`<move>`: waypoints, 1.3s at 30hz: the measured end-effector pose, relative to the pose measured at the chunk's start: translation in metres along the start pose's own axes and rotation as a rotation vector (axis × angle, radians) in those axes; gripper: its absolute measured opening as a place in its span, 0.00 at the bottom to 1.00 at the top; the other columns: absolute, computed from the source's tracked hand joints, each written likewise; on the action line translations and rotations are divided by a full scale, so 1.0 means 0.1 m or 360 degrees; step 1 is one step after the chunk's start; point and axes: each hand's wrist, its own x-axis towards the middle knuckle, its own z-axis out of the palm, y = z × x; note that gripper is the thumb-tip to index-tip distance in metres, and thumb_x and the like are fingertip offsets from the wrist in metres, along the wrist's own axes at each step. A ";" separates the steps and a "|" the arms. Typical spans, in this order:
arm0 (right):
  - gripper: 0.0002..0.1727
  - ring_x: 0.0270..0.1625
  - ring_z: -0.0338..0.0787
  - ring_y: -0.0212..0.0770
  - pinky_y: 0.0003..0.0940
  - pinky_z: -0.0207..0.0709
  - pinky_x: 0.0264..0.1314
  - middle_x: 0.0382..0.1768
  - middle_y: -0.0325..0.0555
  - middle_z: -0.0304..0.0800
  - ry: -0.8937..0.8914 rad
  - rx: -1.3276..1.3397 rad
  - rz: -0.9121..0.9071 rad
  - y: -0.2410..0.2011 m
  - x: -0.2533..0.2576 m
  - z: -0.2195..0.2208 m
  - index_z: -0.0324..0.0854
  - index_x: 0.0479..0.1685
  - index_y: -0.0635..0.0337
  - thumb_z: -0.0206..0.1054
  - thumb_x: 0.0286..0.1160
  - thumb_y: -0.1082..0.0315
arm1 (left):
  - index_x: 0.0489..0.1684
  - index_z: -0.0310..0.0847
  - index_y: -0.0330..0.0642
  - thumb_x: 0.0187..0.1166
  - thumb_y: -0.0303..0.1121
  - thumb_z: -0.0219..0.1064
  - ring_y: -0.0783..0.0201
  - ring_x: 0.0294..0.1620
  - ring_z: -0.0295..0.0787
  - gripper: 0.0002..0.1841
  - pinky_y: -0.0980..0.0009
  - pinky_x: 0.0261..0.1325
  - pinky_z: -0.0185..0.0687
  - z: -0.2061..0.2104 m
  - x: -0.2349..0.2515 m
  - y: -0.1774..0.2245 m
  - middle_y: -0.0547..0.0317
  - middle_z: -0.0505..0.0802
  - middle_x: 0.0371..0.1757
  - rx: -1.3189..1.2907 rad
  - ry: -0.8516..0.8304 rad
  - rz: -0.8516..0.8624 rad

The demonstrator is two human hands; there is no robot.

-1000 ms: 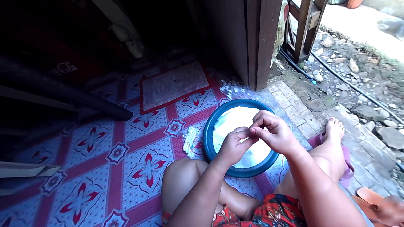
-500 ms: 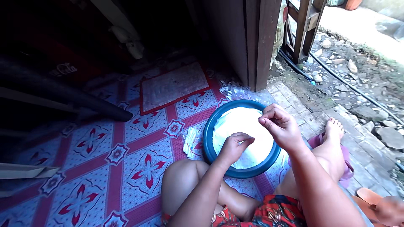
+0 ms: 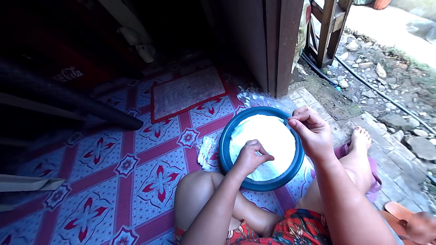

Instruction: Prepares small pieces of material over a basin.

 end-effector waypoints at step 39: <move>0.04 0.34 0.94 0.35 0.31 0.90 0.44 0.32 0.43 0.93 -0.0346 0.0674 0.1138 0.00 0.02 0.10 0.81 0.38 0.62 0.63 0.78 0.80 | 0.45 0.95 0.40 0.78 0.34 0.75 0.62 0.53 0.84 0.08 0.66 0.61 0.80 -0.12 0.16 -0.05 0.49 0.89 0.52 0.0002 0.0429 -0.0283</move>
